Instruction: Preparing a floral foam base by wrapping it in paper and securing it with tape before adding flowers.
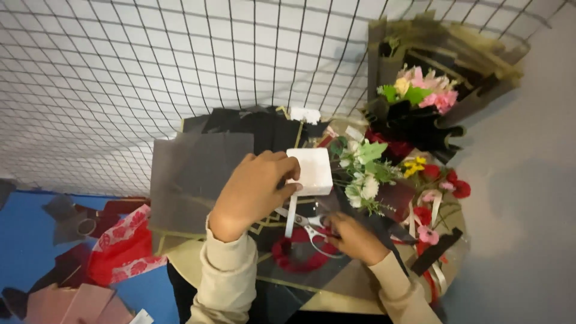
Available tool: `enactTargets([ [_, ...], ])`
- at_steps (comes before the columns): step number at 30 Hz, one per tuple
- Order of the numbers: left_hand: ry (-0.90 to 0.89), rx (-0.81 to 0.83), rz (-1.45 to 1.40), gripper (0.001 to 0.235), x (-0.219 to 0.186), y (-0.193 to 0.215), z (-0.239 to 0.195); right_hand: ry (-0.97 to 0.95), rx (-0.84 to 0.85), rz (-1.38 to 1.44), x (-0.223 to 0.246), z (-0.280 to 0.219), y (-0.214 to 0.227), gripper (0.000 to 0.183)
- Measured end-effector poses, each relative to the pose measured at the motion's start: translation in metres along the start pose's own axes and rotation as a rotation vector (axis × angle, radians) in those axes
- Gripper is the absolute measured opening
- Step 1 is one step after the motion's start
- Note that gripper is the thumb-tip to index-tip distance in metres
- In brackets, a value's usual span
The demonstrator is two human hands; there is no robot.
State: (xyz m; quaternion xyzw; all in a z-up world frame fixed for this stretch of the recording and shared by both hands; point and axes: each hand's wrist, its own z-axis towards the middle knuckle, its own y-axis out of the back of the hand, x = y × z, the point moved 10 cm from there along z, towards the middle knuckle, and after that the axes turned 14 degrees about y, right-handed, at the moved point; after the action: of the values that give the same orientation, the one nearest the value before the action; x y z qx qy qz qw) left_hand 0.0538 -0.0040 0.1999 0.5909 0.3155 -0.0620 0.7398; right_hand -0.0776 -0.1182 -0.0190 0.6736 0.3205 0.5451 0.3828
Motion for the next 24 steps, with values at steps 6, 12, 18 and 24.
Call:
enactTargets([
  [6, 0.030, -0.010, 0.079, 0.010, 0.010, -0.018, 0.004, -0.101, 0.181, 0.068, -0.040, -0.025, -0.010, 0.006],
  [12, -0.003, -0.032, 0.059, 0.011, 0.010, -0.012, 0.006, -0.355, 0.055, 0.047, -0.032, -0.091, 0.062, 0.042],
  [18, -0.065, -0.059, 0.094, 0.009, 0.005, -0.013, 0.003, -0.351, -0.054, -0.185, -0.081, -0.143, 0.070, 0.072],
  [24, -0.029, -0.064, 0.094, 0.013, 0.006, -0.013, 0.003, -0.123, -0.072, -0.121, -0.024, -0.105, 0.024, 0.069],
])
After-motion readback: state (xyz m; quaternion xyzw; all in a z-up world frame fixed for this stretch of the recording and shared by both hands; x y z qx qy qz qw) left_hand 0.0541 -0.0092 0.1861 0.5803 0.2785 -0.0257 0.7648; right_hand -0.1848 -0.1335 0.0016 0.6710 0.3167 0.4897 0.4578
